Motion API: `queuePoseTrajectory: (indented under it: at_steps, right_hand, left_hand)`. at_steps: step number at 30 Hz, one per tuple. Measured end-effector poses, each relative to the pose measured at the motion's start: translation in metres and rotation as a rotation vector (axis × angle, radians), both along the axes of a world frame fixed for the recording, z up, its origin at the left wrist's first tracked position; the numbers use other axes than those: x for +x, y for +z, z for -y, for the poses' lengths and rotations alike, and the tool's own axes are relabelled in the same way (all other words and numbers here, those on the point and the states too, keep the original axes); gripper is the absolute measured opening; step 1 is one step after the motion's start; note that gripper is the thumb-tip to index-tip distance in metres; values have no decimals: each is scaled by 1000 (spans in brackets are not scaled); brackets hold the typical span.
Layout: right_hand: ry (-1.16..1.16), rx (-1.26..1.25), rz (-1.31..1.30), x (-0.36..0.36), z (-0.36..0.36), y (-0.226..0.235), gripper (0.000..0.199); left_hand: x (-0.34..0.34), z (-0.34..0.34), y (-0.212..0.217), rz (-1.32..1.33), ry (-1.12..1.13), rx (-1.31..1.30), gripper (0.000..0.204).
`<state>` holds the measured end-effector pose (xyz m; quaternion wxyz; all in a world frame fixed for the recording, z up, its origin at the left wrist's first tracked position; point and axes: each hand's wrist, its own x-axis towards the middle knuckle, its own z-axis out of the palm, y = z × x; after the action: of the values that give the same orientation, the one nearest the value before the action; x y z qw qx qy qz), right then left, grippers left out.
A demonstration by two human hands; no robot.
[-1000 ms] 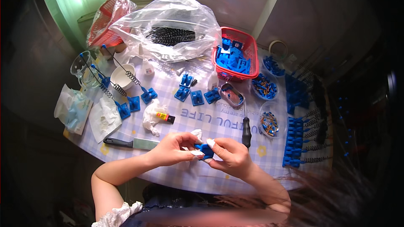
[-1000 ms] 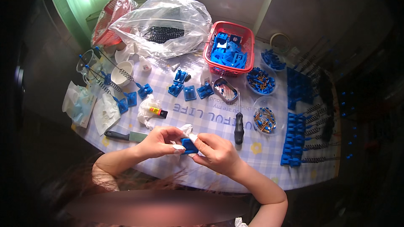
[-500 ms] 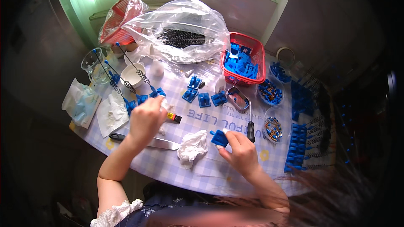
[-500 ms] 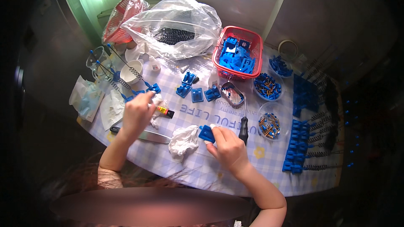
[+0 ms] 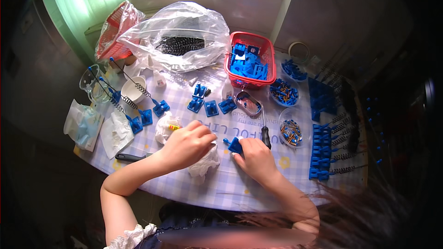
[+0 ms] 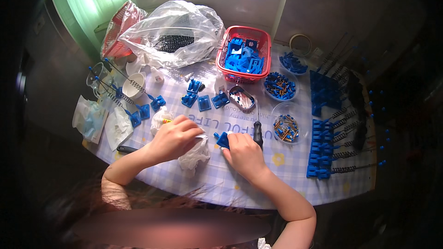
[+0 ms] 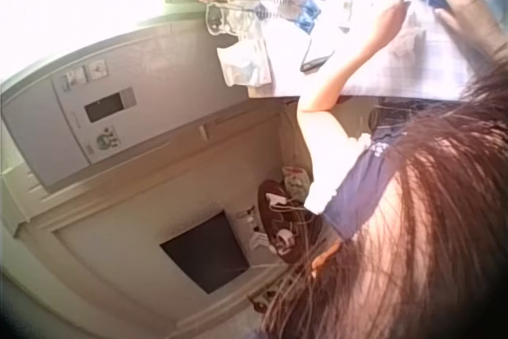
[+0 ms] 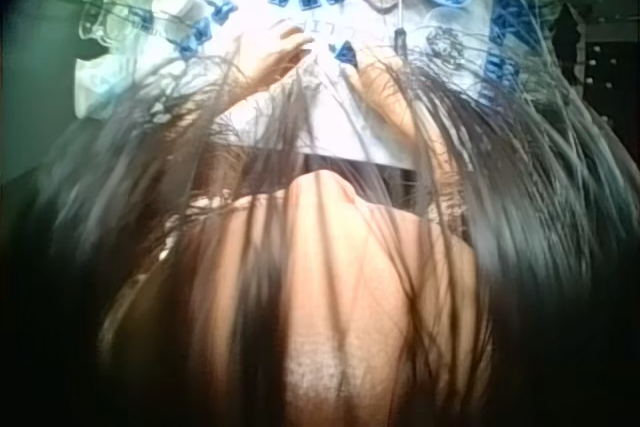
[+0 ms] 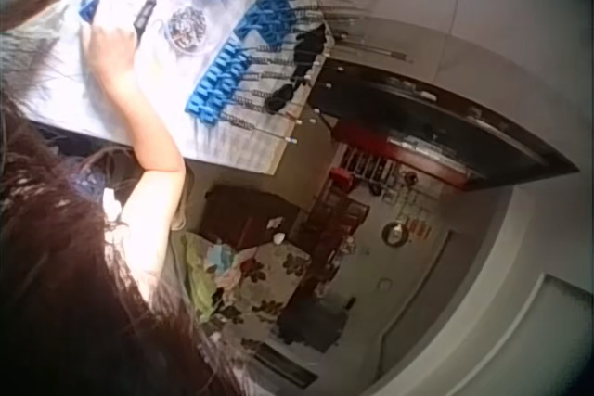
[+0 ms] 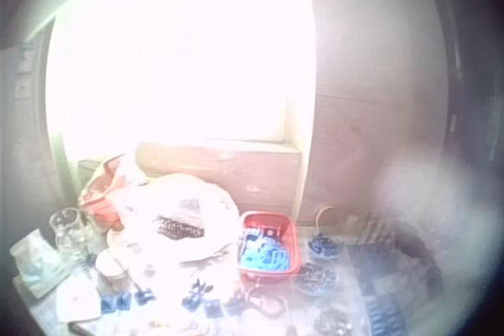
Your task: The person assembles small blue plastic electronic components using glue and a screwdriver.
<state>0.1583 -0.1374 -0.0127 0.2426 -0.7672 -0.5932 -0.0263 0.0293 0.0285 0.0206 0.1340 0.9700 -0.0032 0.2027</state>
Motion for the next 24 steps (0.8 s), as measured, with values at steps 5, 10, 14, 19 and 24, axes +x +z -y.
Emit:
queuePoseTrajectory:
  at_steps: [5,10,14,19,24]
  right_hand:
    - [28,24,-47,0,-2,-2,26]
    - [28,19,-63,2,-2,-6,22]
    - [19,-16,-57,1,-4,-5,21]
    - [-14,-29,-74,0,-3,-4,23]
    - [-17,-66,-57,-3,-3,-3,24]
  left_hand:
    - [27,3,-14,-108,-155,-4,26]
    - [35,7,-17,-64,-198,-104,24]
    - [31,9,-22,-34,-268,0,22]
    - [30,14,-18,-14,-244,120,23]
    - [28,12,-25,-18,-203,186,25]
